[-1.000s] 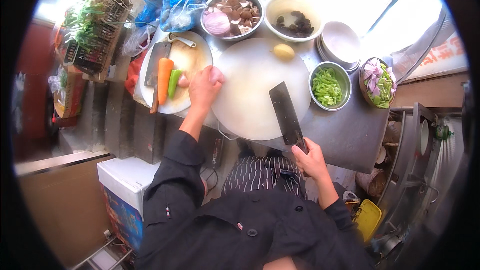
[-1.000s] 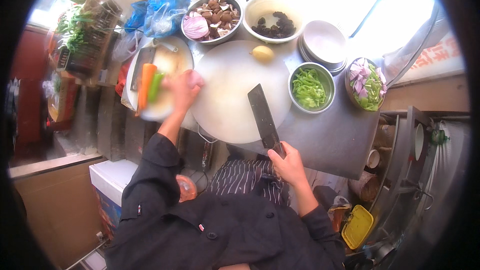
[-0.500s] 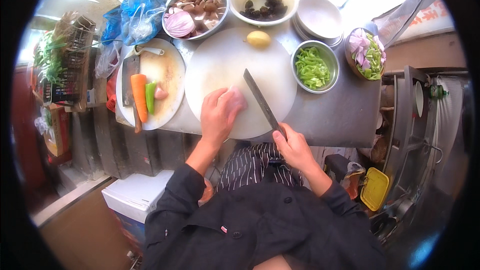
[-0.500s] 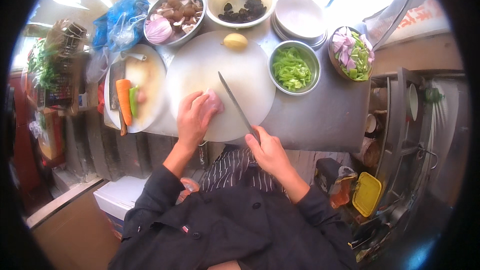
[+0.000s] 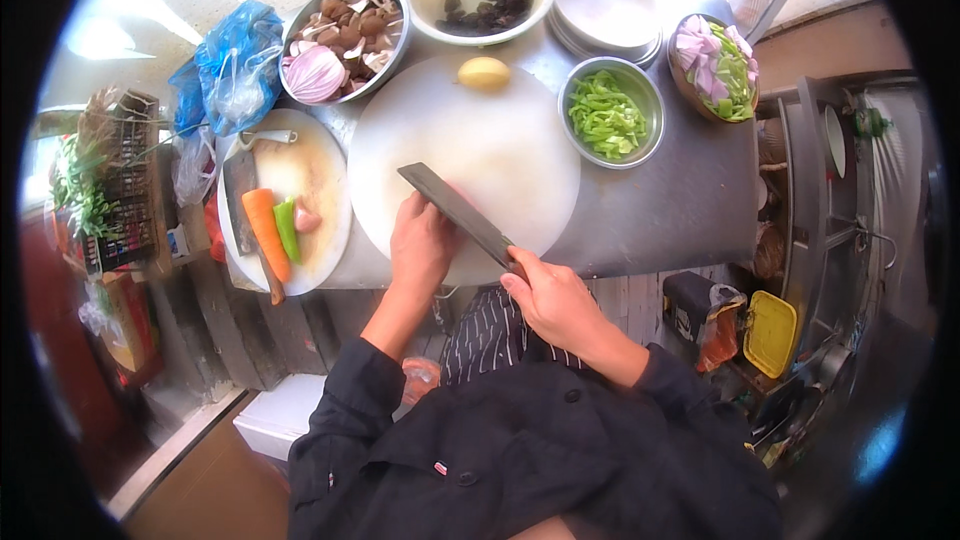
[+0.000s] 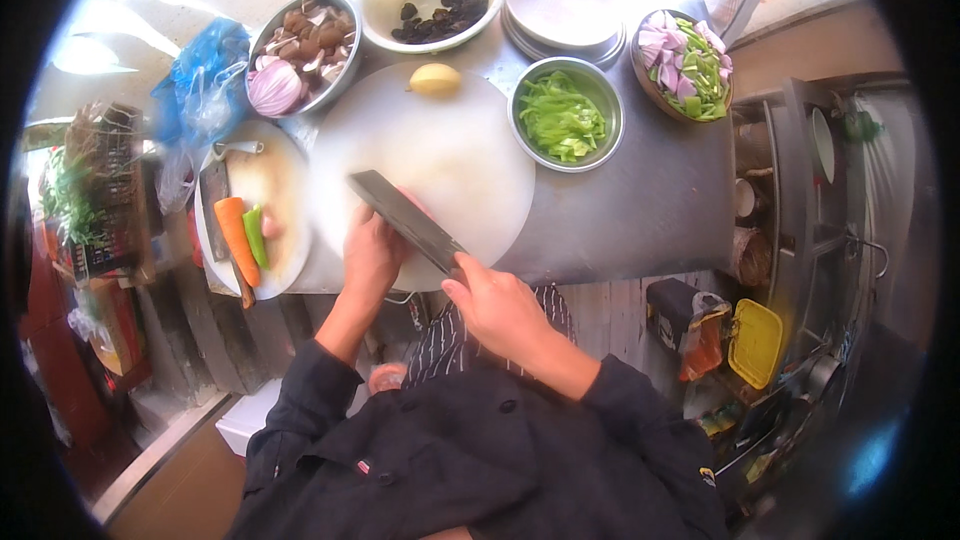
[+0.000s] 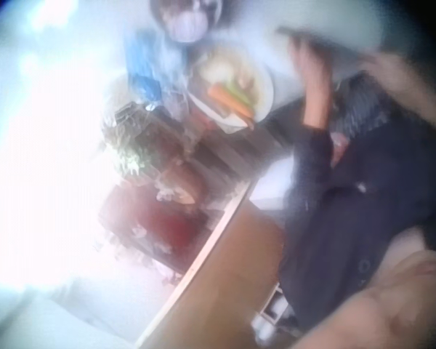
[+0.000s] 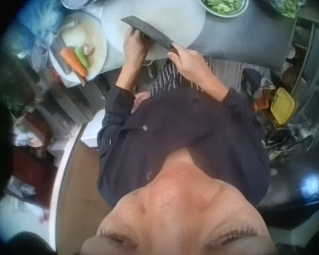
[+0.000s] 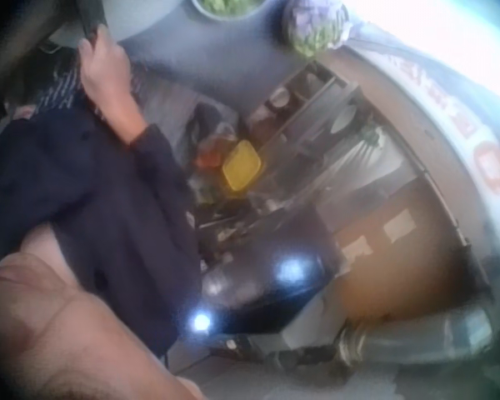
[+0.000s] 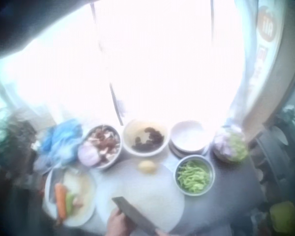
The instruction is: The person handles a receipt, scoops rice into a bowl, stir-fries vegetables in a wok, and chops green onions, a green pepper, and meat on a cutting board. The person hands a prepared bowl to a coworker and continues chopping.
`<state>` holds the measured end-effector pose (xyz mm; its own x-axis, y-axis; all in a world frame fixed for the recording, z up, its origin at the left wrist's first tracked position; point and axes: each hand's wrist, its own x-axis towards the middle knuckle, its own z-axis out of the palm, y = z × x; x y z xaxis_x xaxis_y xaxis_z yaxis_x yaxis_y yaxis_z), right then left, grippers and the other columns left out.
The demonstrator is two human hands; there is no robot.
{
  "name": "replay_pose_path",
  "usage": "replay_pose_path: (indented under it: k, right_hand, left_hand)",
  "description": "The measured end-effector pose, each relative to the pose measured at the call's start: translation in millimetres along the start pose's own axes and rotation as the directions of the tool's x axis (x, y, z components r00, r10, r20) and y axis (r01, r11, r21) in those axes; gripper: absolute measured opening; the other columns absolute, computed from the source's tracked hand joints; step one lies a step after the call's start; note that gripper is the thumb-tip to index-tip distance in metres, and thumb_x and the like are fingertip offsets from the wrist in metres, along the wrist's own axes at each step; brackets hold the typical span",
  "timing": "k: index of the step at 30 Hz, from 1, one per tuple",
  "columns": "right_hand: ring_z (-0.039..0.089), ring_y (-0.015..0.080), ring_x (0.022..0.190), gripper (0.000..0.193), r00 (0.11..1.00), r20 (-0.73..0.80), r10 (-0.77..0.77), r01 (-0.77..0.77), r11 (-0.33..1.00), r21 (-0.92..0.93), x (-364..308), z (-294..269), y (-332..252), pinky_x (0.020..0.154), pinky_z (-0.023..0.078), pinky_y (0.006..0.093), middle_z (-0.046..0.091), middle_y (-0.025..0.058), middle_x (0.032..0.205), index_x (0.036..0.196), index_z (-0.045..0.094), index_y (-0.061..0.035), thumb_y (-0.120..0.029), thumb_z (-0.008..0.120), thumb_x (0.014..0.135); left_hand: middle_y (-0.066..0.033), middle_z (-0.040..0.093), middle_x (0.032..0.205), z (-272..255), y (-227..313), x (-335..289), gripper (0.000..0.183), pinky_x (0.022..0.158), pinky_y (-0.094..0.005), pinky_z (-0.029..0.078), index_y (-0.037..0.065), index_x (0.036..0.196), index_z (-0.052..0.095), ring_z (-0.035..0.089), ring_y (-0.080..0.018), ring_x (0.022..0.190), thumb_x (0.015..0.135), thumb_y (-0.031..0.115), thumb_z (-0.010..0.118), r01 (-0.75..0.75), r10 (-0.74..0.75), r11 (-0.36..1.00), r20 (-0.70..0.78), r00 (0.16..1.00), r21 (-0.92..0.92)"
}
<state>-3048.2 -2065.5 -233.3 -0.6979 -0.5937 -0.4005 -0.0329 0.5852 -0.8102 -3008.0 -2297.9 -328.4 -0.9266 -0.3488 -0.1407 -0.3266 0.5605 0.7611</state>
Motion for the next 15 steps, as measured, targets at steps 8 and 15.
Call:
replay_pose_path:
  k: [8, 15]
  right_hand:
    - [0.073, 0.0498, 0.093, 0.041, 0.999, 0.014, 0.033, -0.034, 0.997, 0.069, -6, -8, -15, 0.082, 0.056, 0.0524, 0.075, 0.0295, 0.097, 0.138, 0.061, 0.0062, -0.026, 0.06, 0.113]
    - [0.072, 0.0526, 0.097, 0.04, 0.998, 0.067, 0.005, -0.013, 0.993, 0.118, 15, -13, -24, 0.084, 0.056, 0.0521, 0.073, 0.0319, 0.096, 0.137, 0.06, 0.0056, -0.026, 0.058, 0.113]
  left_hand:
    - [-0.0141, 0.073, 0.119, -12, 19, -3, 0.037, 0.089, -0.0464, 0.058, 0.007, 0.126, 0.074, 0.069, -0.0374, 0.107, 0.089, 0.006, 0.077, -0.125, 0.141, 0.973, -0.07, 0.987, 0.193]
    - [-0.0174, 0.073, 0.116, -9, 17, -1, 0.026, 0.088, -0.041, 0.06, 0.0, 0.122, 0.072, 0.073, -0.0356, 0.104, 0.097, -0.004, 0.069, -0.101, 0.107, 0.993, -0.092, 0.99, 0.069]
